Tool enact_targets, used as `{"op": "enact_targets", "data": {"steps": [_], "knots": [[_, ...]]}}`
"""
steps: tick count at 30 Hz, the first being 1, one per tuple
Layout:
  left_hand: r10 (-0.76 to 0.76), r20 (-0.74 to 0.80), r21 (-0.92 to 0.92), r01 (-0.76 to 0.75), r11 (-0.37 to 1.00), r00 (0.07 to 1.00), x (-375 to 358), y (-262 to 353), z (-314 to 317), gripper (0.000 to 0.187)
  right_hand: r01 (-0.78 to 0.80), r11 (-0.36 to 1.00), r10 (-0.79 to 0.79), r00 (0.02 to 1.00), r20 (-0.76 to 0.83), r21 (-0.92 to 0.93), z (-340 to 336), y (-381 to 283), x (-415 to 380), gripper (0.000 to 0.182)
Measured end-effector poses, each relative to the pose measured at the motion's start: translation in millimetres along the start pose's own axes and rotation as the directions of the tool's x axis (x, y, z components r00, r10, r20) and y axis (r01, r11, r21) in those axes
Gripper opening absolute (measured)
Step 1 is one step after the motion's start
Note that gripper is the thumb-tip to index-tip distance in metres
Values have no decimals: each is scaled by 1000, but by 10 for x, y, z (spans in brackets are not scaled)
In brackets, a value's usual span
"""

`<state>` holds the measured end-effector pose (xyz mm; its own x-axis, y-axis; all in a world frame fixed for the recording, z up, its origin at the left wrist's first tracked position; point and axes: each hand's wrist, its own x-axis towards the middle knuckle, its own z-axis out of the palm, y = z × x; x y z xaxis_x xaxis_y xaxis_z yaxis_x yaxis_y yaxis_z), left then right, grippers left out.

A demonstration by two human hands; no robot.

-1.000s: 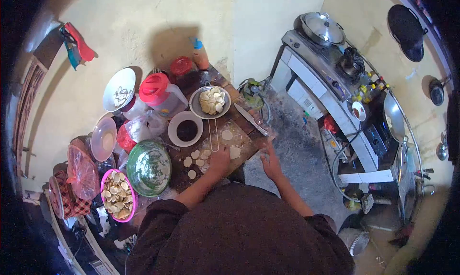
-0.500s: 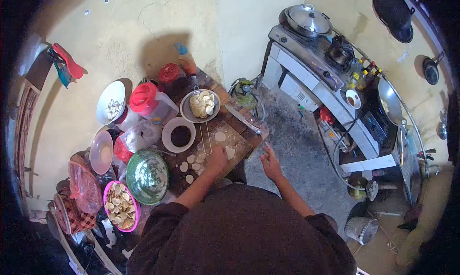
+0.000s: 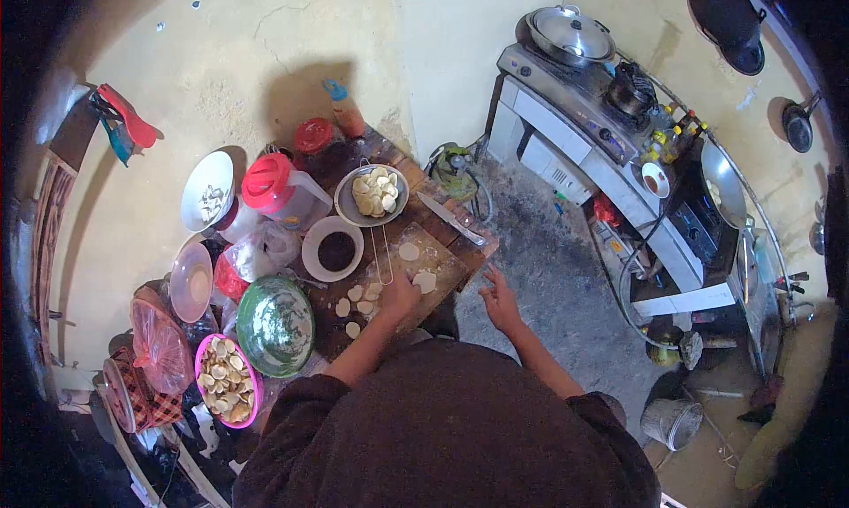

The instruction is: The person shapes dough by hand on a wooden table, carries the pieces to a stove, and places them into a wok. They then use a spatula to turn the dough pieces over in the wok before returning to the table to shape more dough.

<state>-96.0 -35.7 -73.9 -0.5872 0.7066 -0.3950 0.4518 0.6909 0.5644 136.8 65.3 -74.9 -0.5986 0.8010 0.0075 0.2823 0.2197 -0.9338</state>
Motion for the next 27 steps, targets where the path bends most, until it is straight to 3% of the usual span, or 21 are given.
{"op": "enact_targets", "data": {"steps": [2, 5, 8, 10, 11, 13, 17, 23, 25, 27], "knots": [[25, 45, 6, -26, 1000, 999, 40, -27, 28, 32, -10, 1000, 10, 1000, 5, -16, 4, 26, -5, 53], [73, -32, 29, -72, 997, 997, -133, 220, -146, 31, 41, 999, -42, 999, -28, -10, 33, 98, 0, 52], [-27, 31, -107, 30, 994, 999, 30, 72, -44, 29, -40, 999, 40, 999, -5, 22, -12, 36, -16, 52], [-95, 96, -410, 127, 903, 991, 207, -172, 128, 30, -35, 999, 35, 999, -4, 3, -25, 49, -14, 52], [-94, 97, -408, 126, 904, 991, 130, -105, 56, 30, -29, 999, 29, 1000, 0, -15, -26, 76, -12, 53], [63, -42, -133, -68, 989, 997, -119, 120, -175, 33, -61, 998, 61, 998, -3, -30, -11, 159, 1, 53], [37, -64, -1, -37, 999, 997, -72, 82, -57, 40, -42, 997, 42, 999, -1, -59, -9, 155, 0, 54], [49, -10, -315, -49, 948, 999, 83, 25, 56, 35, -1, 999, 0, 1000, -31, -50, 20, 145, 29, 54], [14, 62, -768, 39, 639, 998, -19, 224, -25, 26, -8, 999, 7, 1000, -29, -38, 12, 96, 37, 54], [37, 87, -750, 41, 660, 995, 30, 260, -50, 23, -17, 1000, 16, 1000, -26, -26, 2, -11, 47, 54]]}}
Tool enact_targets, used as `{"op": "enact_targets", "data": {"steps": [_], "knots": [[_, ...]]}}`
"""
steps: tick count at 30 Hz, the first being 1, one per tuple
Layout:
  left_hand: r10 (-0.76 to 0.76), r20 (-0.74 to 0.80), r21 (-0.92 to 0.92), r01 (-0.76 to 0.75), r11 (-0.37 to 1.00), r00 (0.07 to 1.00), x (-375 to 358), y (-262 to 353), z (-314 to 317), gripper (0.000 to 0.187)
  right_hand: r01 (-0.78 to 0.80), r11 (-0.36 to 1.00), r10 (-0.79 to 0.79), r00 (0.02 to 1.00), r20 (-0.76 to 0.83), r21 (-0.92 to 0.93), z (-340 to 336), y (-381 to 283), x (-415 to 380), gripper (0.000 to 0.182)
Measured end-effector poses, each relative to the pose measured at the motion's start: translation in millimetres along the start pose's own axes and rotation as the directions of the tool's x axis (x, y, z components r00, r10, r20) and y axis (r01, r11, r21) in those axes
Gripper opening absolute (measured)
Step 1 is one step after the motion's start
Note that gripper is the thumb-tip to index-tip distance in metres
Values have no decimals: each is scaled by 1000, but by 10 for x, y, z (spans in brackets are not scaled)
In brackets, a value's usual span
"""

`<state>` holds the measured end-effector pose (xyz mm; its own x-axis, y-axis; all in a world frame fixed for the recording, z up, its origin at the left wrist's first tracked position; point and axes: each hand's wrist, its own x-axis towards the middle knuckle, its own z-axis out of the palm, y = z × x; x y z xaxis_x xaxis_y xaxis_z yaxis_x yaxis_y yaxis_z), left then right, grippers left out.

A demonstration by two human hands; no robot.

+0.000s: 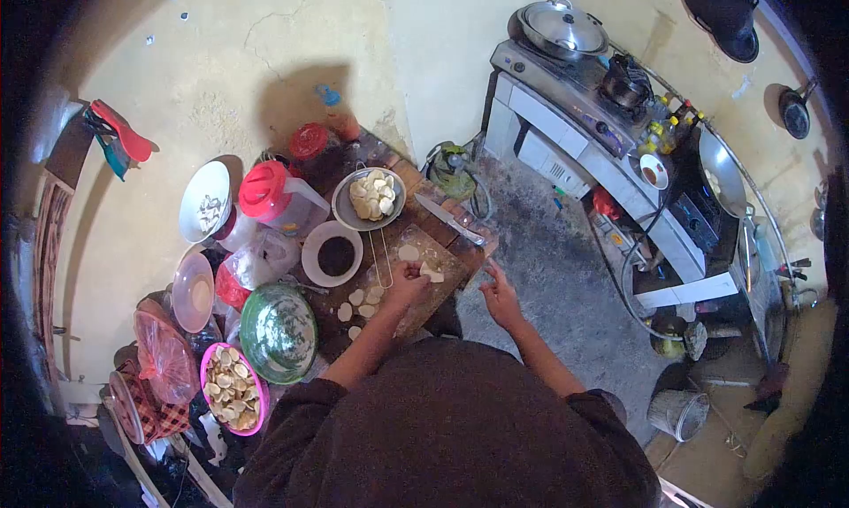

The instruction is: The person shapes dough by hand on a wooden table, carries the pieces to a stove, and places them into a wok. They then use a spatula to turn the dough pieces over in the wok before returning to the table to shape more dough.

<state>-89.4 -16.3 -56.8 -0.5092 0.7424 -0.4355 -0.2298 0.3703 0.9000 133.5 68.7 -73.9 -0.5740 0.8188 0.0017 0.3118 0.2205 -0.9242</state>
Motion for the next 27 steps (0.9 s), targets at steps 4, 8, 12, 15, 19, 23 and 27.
{"op": "enact_targets", "data": {"steps": [4, 8, 12, 15, 19, 23, 27], "knots": [[286, 1, 54, -286, 957, 958, -3, -14, 36, 22, -31, 999, 31, 999, 15, 43, 38, -17, 35, 54], [712, 94, 485, -657, 578, 696, -149, 160, 44, 21, 28, 1000, -28, 999, 24, 6, 47, -48, 36, 52], [507, 722, 604, -787, -128, 471, -329, -102, -87, 26, 10, 1000, -11, 1000, 25, 18, 60, 39, 22, 50], [559, 689, 619, -776, -122, 462, -461, -143, -110, 32, -31, 999, 30, 998, 51, 30, 15, -27, 27, 47], [564, 486, 771, -631, 82, 668, -537, -147, -138, 42, 33, 984, -14, 994, 109, -176, -27, -189, 0, 40], [492, 587, 737, -676, 3, 643, -506, -166, -110, 55, 104, 964, -79, 991, 110, -244, 85, -82, 23, 36], [321, 685, 706, -704, -72, 654, -501, -168, -30, 81, 88, 978, -66, 991, 116, -189, 110, -79, 24, 37]]}}
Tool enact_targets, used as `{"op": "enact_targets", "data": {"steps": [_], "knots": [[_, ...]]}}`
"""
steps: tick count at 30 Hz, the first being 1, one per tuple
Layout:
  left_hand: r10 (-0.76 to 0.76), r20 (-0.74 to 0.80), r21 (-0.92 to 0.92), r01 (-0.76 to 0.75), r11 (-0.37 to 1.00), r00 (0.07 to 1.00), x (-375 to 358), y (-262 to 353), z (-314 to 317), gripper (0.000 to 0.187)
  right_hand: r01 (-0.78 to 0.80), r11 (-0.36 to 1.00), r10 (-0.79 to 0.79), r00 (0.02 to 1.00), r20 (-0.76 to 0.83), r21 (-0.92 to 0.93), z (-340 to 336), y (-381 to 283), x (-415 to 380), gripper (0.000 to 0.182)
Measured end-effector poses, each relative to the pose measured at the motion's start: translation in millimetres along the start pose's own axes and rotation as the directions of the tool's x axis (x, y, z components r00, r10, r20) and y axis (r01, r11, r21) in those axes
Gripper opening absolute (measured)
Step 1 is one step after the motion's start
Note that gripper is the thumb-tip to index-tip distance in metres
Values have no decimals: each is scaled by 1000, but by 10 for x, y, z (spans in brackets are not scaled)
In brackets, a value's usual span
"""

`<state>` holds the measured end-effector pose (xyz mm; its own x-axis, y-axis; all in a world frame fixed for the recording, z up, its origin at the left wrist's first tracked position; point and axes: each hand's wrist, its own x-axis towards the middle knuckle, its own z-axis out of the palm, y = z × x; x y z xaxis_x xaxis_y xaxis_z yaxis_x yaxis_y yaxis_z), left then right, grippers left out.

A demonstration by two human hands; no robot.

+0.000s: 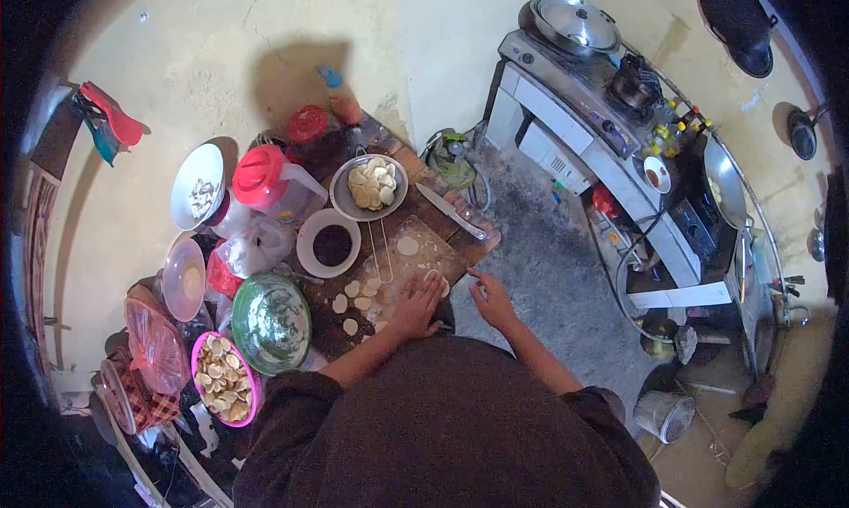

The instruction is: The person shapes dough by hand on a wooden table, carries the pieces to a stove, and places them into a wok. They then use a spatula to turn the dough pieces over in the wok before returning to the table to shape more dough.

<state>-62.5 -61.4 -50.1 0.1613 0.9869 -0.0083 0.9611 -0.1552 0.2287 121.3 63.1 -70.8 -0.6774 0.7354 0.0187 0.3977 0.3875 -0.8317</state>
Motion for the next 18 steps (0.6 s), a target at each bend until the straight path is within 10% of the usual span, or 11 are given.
{"op": "enact_targets", "data": {"steps": [13, 18], "knots": [[-71, 333, 118, 33, 992, 940, 13, 11, -362, 100, -66, 994, 63, 997, 32, 87, -38, 10, -38, 36], [-50, 238, 103, 26, 994, 970, 38, 43, -170, 97, -66, 987, 63, 998, 27, 149, 29, 95, -55, 35]]}}
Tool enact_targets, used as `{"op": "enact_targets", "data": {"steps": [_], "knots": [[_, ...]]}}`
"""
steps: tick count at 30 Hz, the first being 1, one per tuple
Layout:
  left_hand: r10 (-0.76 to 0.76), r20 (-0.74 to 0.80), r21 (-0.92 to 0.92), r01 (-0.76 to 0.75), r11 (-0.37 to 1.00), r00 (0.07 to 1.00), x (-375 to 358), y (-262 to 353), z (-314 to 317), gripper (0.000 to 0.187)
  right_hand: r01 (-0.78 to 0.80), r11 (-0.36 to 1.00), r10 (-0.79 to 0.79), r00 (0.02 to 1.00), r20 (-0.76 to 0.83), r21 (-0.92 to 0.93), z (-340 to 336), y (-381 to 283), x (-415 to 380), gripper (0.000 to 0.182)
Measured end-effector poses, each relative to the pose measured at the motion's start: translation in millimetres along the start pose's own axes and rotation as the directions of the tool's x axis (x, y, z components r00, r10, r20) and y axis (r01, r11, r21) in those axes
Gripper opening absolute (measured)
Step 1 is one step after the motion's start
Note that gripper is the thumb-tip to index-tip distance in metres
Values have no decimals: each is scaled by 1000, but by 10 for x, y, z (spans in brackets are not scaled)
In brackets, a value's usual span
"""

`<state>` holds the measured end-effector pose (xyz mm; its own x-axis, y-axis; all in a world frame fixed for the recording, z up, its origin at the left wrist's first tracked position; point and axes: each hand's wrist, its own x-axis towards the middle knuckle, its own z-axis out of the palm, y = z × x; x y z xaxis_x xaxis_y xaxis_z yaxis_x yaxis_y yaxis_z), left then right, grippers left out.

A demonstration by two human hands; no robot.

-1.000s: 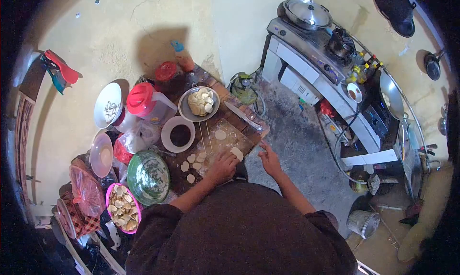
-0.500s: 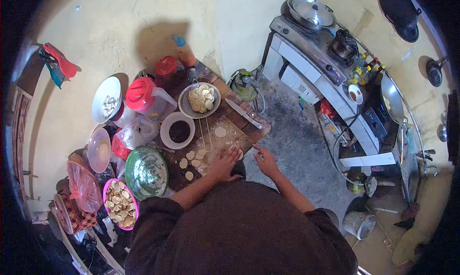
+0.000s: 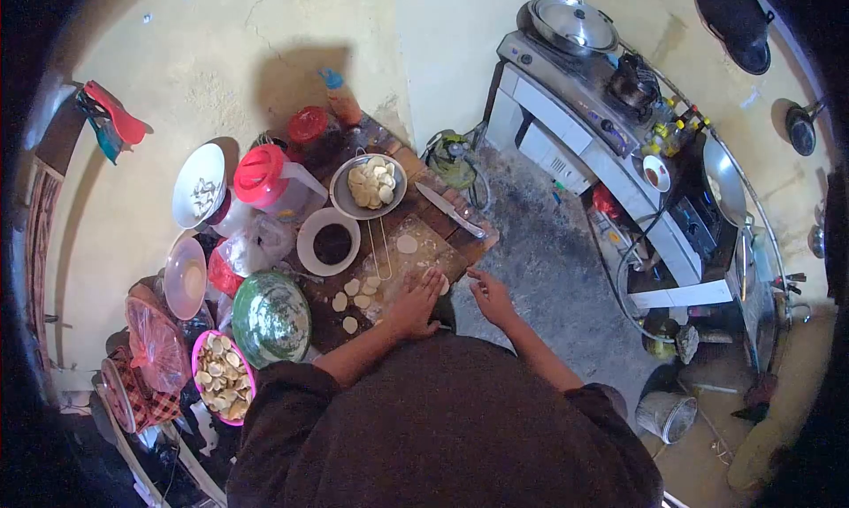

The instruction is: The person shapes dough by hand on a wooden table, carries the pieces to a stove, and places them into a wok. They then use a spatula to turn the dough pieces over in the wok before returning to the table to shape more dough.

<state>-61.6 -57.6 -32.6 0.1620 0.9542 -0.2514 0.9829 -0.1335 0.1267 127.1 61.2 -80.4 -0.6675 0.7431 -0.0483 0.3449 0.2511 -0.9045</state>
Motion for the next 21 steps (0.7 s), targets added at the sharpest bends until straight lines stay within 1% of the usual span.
{"op": "enact_targets", "data": {"steps": [1, 2, 4, 5, 7, 8, 9, 10, 11, 13, 17, 19, 21], "knots": [[2, -19, -43, -3, 999, 1000, -4, -4, -23, 97, -8, 1000, 8, 1000, 11, -9, 11, 37, 2, 35], [1, -20, -39, -2, 999, 1000, 18, 8, -76, 97, -9, 1000, 9, 1000, 19, -19, 15, 32, 33, 35], [-50, 91, 4, 50, 999, 995, 85, 72, -175, 97, 18, 1000, -18, 1000, 12, -19, 32, 16, 48, 36], [-53, 91, 6, 52, 999, 994, 102, 82, -157, 97, 37, 999, -37, 999, 5, -20, 36, -10, 52, 37], [-61, 53, 11, 61, 998, 997, 85, 130, -72, 99, 16, 1000, -16, 1000, 14, -11, 57, -44, 44, 37], [-58, 61, 9, 58, 998, 996, 84, 113, -57, 99, -4, 1000, 4, 1000, 20, -3, 75, -38, 24, 38], [-44, 42, -56, 46, 997, 998, 86, 73, -47, 101, -11, 1000, 11, 1000, 22, 1, 92, -29, -7, 38], [-34, 17, -120, 36, 992, 999, 78, 41, -43, 102, -19, 1000, 19, 998, 62, -1, 94, -27, -13, 38], [-37, 13, -120, 39, 992, 999, 36, 42, -54, 102, -20, 1000, 20, 995, 101, -5, 78, -45, 11, 39], [-84, -47, -90, 79, 993, 995, -45, 43, -75, 105, -17, 1000, 19, 995, 95, -24, 42, -79, 32, 39], [-60, 13, -130, 61, 990, 998, -75, -33, 59, 106, -64, 997, 68, 994, 87, -40, 81, -67, -5, 39], [-25, -8, -21, 25, 999, 1000, -61, -78, 39, 106, -36, 998, 41, 995, 86, -57, 80, -76, 1, 39], [-56, -28, -37, 55, 998, 998, -90, -72, 7, 107, -13, 997, 19, 996, 85, -76, 85, -71, 1, 39]]}}
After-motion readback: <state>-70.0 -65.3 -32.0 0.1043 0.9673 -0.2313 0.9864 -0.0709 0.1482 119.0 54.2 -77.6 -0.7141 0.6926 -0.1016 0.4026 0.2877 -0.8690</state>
